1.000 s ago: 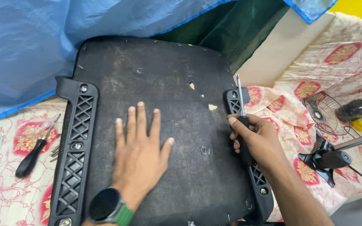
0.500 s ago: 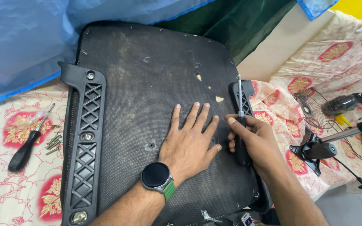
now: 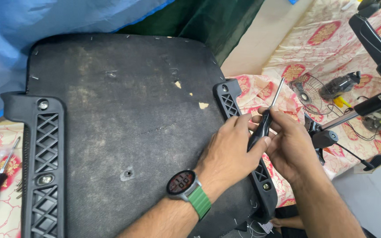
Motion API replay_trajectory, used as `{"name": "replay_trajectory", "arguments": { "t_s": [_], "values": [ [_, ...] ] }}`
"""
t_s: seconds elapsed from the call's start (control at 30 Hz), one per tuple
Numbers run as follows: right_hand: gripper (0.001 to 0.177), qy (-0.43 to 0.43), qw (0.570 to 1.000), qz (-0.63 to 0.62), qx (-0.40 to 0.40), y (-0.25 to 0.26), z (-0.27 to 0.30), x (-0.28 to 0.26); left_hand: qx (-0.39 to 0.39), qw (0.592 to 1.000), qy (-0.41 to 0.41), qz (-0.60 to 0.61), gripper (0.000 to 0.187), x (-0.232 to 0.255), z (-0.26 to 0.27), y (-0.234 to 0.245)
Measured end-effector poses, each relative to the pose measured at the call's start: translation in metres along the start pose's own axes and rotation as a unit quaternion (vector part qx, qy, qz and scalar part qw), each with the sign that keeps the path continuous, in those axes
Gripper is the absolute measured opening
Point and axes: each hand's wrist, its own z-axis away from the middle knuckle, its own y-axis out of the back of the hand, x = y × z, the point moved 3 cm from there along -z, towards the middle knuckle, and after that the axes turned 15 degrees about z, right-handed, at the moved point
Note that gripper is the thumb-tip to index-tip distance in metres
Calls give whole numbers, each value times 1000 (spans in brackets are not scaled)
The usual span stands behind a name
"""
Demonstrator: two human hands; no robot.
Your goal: The person uses a screwdriver to tighten multiple screws on the underside of an office chair seat, securing the side rails and then the central gas-lift base. The person works methodically across several screw holes on both sides of the seat.
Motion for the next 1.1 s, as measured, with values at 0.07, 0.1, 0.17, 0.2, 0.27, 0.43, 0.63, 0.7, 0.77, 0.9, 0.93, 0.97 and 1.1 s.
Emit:
{"name": "replay_trajectory", "arguments": {
  "t_s": [0.07, 0.1, 0.17, 0.2, 0.27, 0.43, 0.63, 0.7, 0.77, 0.9, 0.93, 0.97, 1.1],
  "values": [
    [27, 29, 999, 14, -11, 7, -5, -1, -7, 999, -12, -37, 48, -3, -14, -15],
    [26, 43, 999, 21, -18, 10, -8, -2, 1, 999, -18, -40, 52, -5, -20, -23],
    [26, 39, 997, 71, -9, 20, -16, -4, 18, 998, -32, -45, 59, -11, -30, -38],
    [26, 37, 995, 95, -5, 26, -19, -5, 21, 998, -25, -52, 55, -14, -35, -47],
    [28, 53, 993, 105, -14, 36, -29, -7, 32, 997, -10, -68, 45, -20, -43, -59],
    [33, 53, 995, 76, 33, 88, -80, 0, 62, 993, 52, -88, 42, -24, -64, -72],
    [48, 24, 951, 44, 304, 229, -208, 64, 114, 978, 124, -126, 36, -13, -82, -75],
    [66, 63, 901, 78, 423, 280, -251, 95, 118, 970, 161, -140, 36, -11, -87, -77],
    [72, 25, 857, 117, 500, 327, -289, 121, 123, 965, 164, -163, 37, -11, -92, -80],
    [55, -132, 887, 145, 417, 380, -344, 157, 135, 957, 143, -212, 35, -14, -95, -84],
    [54, -149, 893, 151, 396, 385, -350, 160, 137, 957, 135, -219, 34, -15, -94, -85],
    [52, -165, 894, 162, 382, 389, -354, 161, 139, 956, 126, -226, 33, -16, -94, -86],
    [46, -204, 893, 200, 347, 393, -357, 166, 126, 956, 123, -232, 31, -17, -92, -88]
  ]
}}
